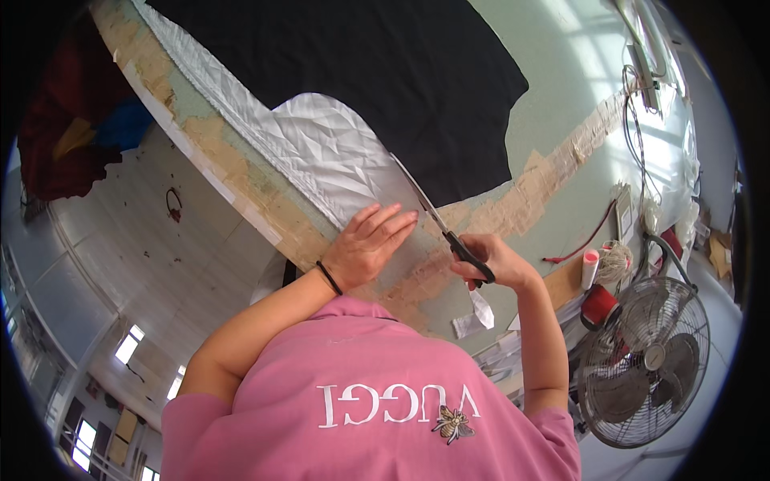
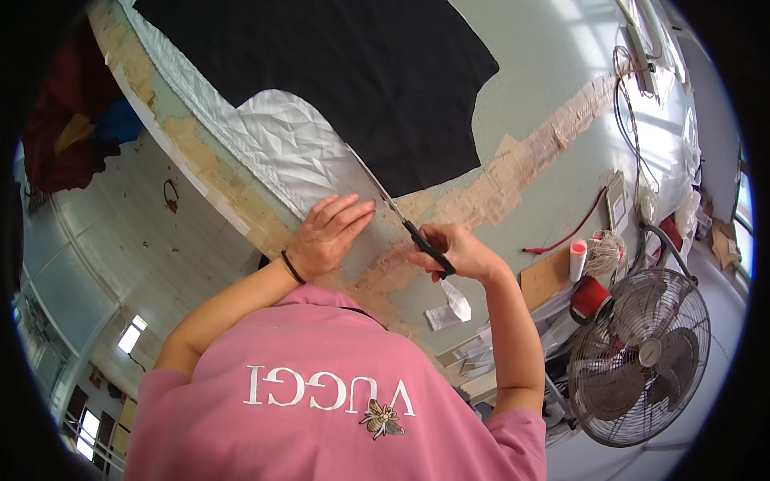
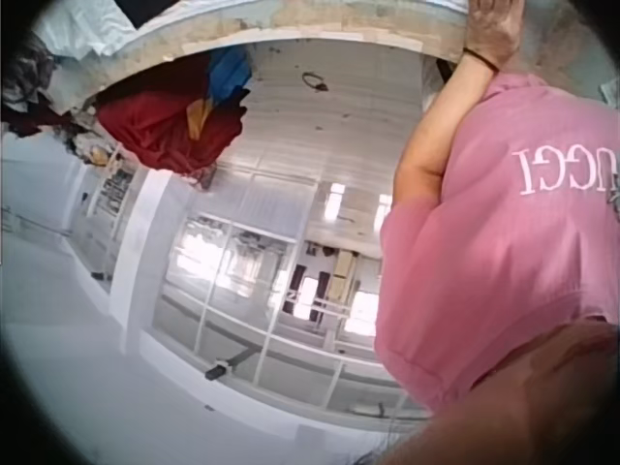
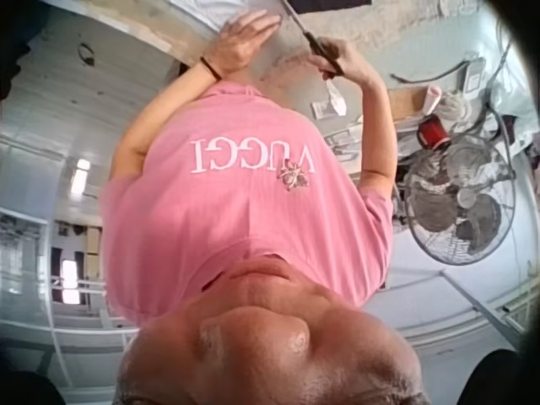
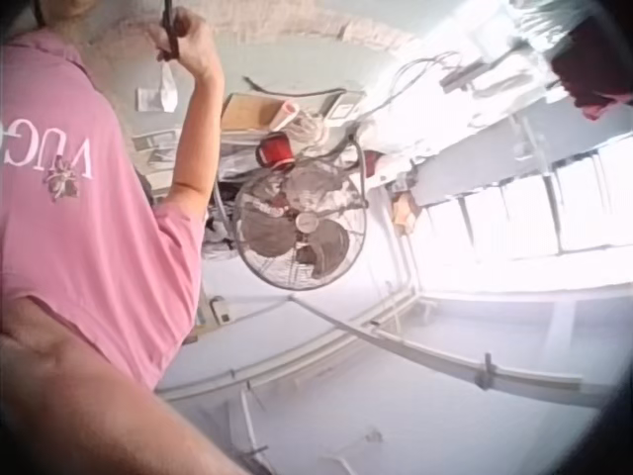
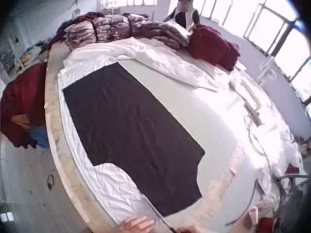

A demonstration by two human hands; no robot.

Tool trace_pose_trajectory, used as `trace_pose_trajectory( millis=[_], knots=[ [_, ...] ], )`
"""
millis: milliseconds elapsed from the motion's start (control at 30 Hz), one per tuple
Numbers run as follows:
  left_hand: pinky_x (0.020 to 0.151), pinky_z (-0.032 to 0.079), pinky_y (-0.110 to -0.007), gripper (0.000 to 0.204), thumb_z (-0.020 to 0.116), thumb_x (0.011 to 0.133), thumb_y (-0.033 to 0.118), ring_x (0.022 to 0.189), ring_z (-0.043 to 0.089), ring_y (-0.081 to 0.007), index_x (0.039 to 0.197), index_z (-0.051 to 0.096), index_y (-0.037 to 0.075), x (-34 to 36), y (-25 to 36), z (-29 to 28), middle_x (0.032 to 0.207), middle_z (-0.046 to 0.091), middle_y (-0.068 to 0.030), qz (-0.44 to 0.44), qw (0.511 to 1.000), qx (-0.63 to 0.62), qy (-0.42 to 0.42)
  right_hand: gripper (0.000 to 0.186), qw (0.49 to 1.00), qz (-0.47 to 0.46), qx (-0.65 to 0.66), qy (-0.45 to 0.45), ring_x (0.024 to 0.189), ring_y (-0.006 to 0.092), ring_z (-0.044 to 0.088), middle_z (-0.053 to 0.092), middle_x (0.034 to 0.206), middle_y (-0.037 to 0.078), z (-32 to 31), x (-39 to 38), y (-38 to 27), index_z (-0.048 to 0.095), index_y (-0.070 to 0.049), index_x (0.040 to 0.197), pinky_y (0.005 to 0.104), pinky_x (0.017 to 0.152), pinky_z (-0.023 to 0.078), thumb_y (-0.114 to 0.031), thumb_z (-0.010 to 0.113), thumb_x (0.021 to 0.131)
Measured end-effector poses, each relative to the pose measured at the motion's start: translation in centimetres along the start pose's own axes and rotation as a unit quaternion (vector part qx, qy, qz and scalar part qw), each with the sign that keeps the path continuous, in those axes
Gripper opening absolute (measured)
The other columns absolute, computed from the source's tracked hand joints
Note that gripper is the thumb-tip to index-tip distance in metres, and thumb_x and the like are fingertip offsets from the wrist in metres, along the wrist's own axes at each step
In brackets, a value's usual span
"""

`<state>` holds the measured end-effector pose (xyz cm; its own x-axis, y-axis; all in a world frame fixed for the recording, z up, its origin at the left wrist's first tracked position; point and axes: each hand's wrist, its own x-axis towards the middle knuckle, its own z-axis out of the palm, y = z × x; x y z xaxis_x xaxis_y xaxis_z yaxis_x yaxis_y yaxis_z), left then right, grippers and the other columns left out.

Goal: The person uses shears to cut a black fabric piece laid on a table, following a white paper pattern. After cutting, the person removes the pattern and scrap fabric from the table.

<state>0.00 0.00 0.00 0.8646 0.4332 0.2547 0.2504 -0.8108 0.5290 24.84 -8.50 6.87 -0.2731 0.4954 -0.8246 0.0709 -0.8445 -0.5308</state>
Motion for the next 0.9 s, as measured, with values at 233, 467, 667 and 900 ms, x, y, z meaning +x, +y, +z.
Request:
trace_pose_trajectory(
  millis=[233, 467, 667, 900],
  knots=[
    [0.104, 0.035, -0.036, 0.037, 0.055, 0.079, 0.008, 0.122, 0.045, -0.0176, 0.116, 0.062, 0.006, 0.5, -0.3, -0.4, 0.128, 0.052, 0.0003, -0.005, 1.000, -0.003, 0.008, 0.028, 1.000, -0.018, 0.005, -0.010, 0.057, 0.0097, 0.057, 0.055, 0.068, 0.001, -0.2, 1.2, -1.0, 0.055, -0.003, 0.080, 0.0239, 0.052, 0.044, -0.025, 0.073, 0.079],
    [0.104, 0.035, -0.036, 0.037, 0.055, 0.079, 0.008, 0.122, 0.044, -0.0177, 0.115, 0.062, 0.006, 0.2, 0.1, -0.5, 0.128, 0.052, 0.0003, -0.013, 1.000, -0.014, 0.000, 0.029, 1.000, 0.015, 0.009, -0.011, 0.056, 0.0093, 0.056, 0.054, 0.067, 0.000, -0.4, 0.8, -1.2, 0.054, -0.003, 0.082, 0.0233, 0.052, 0.044, -0.025, 0.072, 0.081],
    [0.103, 0.035, -0.036, 0.036, 0.055, 0.080, 0.009, 0.121, 0.045, -0.0177, 0.115, 0.062, 0.006, 0.2, 0.1, -0.4, 0.127, 0.053, 0.0001, -0.009, 1.000, -0.012, 0.007, 0.028, 1.000, -0.016, -0.008, -0.025, 0.056, 0.0096, 0.057, 0.055, 0.066, 0.000, -0.5, 1.3, -2.3, 0.055, -0.002, 0.083, 0.0234, 0.051, 0.044, -0.025, 0.072, 0.081],
    [0.103, 0.035, -0.036, 0.036, 0.054, 0.081, 0.010, 0.122, 0.044, -0.0181, 0.116, 0.061, 0.006, 0.1, -0.1, -0.2, 0.127, 0.052, -0.0003, -0.006, 1.000, -0.008, 0.011, 0.026, 1.000, 0.010, -0.015, -0.011, 0.056, 0.0100, 0.057, 0.055, 0.066, 0.000, -0.5, 1.3, -2.9, 0.056, -0.002, 0.083, 0.0232, 0.051, 0.044, -0.024, 0.070, 0.082]
  ],
)
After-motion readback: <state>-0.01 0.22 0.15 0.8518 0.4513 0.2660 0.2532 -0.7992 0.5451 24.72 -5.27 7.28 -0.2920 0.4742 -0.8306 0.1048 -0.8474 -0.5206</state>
